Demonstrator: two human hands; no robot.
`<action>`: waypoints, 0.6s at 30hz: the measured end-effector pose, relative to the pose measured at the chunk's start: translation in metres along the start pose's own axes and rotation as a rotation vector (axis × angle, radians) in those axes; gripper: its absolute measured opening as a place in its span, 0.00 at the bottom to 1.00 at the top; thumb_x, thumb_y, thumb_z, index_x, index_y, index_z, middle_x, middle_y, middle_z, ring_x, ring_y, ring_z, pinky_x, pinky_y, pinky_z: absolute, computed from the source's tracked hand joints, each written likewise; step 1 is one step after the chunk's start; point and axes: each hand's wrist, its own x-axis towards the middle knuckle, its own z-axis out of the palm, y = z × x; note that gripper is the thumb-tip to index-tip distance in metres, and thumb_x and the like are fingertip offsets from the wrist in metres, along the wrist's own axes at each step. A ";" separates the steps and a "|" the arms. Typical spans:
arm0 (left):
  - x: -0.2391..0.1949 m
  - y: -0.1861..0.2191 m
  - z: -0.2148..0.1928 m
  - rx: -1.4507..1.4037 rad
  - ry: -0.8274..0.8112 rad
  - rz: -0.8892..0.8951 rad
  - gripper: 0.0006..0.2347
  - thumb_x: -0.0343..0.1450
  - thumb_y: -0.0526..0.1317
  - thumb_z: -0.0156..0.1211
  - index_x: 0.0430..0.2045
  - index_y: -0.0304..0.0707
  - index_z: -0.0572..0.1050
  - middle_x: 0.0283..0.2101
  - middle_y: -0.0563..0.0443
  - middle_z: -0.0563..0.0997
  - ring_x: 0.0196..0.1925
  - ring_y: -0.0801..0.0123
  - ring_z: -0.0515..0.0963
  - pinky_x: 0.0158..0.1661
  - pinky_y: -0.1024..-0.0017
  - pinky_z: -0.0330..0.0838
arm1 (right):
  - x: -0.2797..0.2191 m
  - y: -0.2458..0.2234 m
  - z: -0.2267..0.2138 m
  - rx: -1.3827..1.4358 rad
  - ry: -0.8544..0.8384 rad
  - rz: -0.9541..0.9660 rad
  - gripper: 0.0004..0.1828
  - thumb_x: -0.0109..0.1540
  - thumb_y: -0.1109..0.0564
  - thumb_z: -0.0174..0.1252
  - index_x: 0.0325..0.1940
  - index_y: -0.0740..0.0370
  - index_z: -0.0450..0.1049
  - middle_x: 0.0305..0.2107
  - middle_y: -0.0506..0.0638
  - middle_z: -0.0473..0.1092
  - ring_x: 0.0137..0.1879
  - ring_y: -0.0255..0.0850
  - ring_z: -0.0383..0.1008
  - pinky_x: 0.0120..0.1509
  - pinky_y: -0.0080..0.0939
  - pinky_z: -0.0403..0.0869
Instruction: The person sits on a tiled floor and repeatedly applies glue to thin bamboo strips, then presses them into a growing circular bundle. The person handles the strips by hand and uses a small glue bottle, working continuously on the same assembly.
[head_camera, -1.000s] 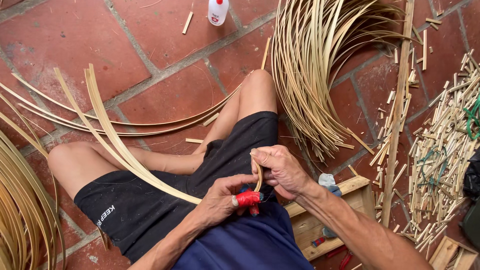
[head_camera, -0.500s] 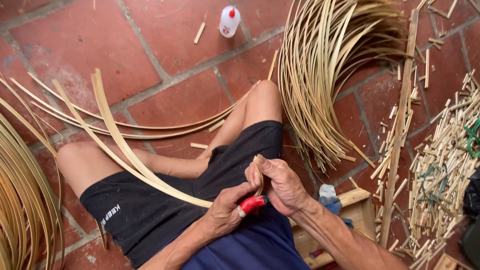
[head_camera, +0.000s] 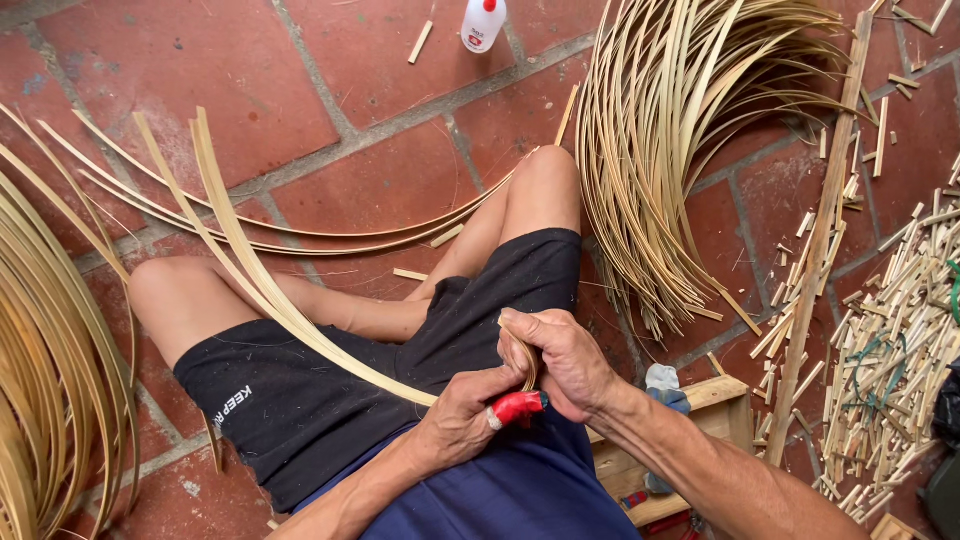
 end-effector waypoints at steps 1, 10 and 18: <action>0.004 -0.001 -0.001 0.015 0.038 0.007 0.12 0.77 0.37 0.59 0.51 0.29 0.76 0.34 0.43 0.80 0.36 0.66 0.81 0.40 0.71 0.77 | 0.001 -0.005 -0.001 -0.061 0.007 -0.081 0.26 0.70 0.49 0.54 0.20 0.64 0.70 0.21 0.49 0.65 0.32 0.36 0.64 0.39 0.37 0.66; 0.081 0.050 0.006 0.818 0.274 0.239 0.16 0.68 0.29 0.61 0.51 0.33 0.78 0.39 0.37 0.80 0.40 0.48 0.81 0.39 0.60 0.76 | -0.015 -0.034 -0.034 -0.309 0.376 -0.415 0.12 0.67 0.51 0.55 0.41 0.64 0.74 0.30 0.52 0.74 0.33 0.36 0.70 0.36 0.35 0.71; 0.083 0.063 0.000 0.846 0.186 0.884 0.15 0.69 0.33 0.64 0.50 0.39 0.76 0.50 0.38 0.81 0.55 0.44 0.83 0.56 0.46 0.74 | -0.034 -0.064 -0.162 0.248 0.498 -1.074 0.09 0.75 0.56 0.51 0.47 0.64 0.73 0.37 0.54 0.74 0.38 0.39 0.73 0.43 0.41 0.78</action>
